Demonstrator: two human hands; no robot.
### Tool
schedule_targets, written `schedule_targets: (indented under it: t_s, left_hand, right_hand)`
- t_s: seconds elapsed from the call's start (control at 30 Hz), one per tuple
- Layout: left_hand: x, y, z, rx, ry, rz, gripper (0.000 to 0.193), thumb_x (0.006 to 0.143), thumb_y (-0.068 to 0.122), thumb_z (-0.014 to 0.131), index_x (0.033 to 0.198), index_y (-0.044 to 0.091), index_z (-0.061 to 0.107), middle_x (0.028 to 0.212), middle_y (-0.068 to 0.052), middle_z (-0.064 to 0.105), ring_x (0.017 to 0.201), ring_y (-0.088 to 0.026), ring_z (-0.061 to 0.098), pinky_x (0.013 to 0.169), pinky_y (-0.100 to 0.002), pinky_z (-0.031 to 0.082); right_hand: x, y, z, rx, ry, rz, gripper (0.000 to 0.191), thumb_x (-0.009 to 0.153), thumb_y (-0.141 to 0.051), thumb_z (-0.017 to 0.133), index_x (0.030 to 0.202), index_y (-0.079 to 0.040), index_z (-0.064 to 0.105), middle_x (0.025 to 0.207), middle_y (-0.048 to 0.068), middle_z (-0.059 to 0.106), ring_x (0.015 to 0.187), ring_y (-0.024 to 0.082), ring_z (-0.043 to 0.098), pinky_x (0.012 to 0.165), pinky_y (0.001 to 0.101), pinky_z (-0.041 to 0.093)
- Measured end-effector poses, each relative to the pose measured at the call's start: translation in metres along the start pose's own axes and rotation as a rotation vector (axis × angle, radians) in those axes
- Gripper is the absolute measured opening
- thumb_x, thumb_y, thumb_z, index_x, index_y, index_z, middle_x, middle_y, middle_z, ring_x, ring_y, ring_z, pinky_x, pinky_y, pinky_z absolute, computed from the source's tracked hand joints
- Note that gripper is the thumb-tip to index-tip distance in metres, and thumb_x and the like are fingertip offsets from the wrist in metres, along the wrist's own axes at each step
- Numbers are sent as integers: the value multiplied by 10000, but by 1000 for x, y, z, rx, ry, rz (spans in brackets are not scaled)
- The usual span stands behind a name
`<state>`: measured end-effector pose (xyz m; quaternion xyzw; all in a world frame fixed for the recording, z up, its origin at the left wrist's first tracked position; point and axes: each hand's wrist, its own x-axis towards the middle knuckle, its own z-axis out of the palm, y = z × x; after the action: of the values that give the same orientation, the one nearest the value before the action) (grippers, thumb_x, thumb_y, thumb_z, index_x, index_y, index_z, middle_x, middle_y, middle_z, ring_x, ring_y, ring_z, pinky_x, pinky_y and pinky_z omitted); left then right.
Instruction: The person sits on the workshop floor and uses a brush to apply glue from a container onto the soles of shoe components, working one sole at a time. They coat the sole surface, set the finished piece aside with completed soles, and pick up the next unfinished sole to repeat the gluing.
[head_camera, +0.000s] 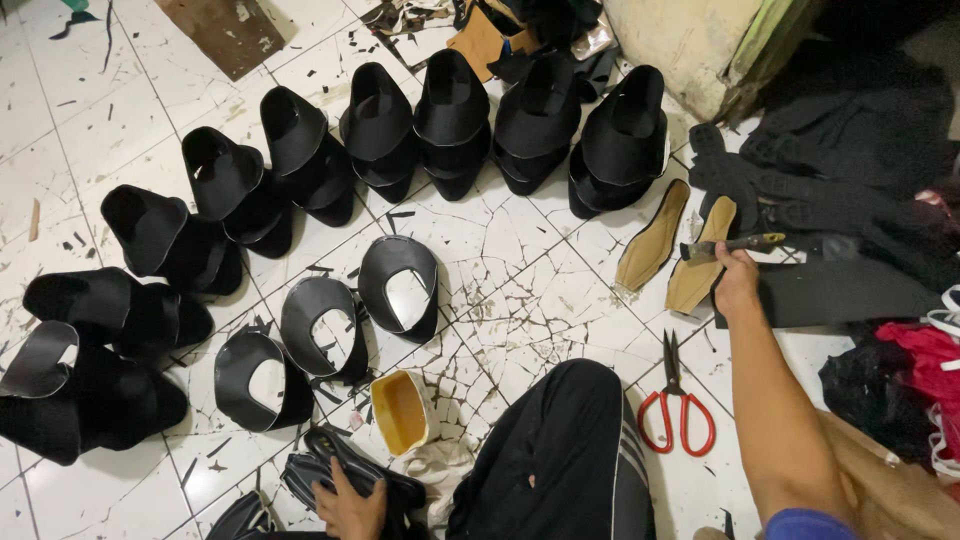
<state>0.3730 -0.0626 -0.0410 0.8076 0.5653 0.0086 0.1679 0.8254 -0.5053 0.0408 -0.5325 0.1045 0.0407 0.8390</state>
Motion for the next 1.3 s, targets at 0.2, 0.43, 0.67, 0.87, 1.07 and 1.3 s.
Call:
schedule_targets:
  t_s: [0.2, 0.43, 0.67, 0.87, 1.07, 1.3]
  left_hand:
    - [-3, 0, 4, 125, 34, -2, 787, 723, 435, 867, 1436, 339, 547, 1476, -186, 441, 1372, -423, 389, 1108, -614, 391]
    - [-2, -29, -17, -363, 68, 103, 756, 704, 217, 853, 1367, -9, 569, 1071, -211, 616, 953, -352, 621, 856, -404, 501]
    - [-15, -50, -82, -1348, -234, -99, 324, 1009, 194, 636, 1238, -34, 598, 1047, -23, 696, 911, -93, 638, 786, -233, 522]
    - [-44, -63, -150, -1616, -300, 20, 288, 1025, 169, 602, 1235, -27, 624, 1008, -69, 685, 859, -124, 631, 757, -258, 538]
    - [-53, -65, -159, -1780, -236, 132, 430, 1103, 320, 471, 1198, -57, 655, 1111, -34, 715, 987, -76, 633, 925, -219, 530]
    - [-66, -50, -179, -1816, -381, 125, 488, 1060, 356, 479, 1316, -45, 587, 1108, -40, 717, 970, -98, 648, 858, -244, 520]
  right_hand:
    - [2, 14, -11, 6, 226, -96, 157, 1058, -202, 700, 994, -62, 669, 988, 15, 672, 938, 162, 596, 907, 328, 493]
    - [-76, 44, 1, 106, 139, -76, 150, 1053, -236, 640, 1091, -92, 658, 1065, 15, 673, 971, 150, 626, 878, 359, 523]
    - [-186, 114, 91, -3, -274, 41, 228, 1056, -222, 638, 1191, -43, 675, 1028, 10, 668, 900, 132, 611, 816, 331, 517]
    - [-269, 173, 177, -96, -602, 125, 224, 1057, -154, 669, 1207, 12, 684, 902, 0, 639, 786, 107, 575, 751, 293, 510]
    - [-370, 146, 252, -221, -770, 197, 342, 1028, -151, 627, 1324, 20, 628, 984, 112, 685, 787, 188, 676, 702, 323, 560]
    - [-455, 103, 298, -206, -961, 135, 823, 857, 87, 719, 1580, -34, 344, 1600, 166, 462, 997, 138, 679, 889, 283, 573]
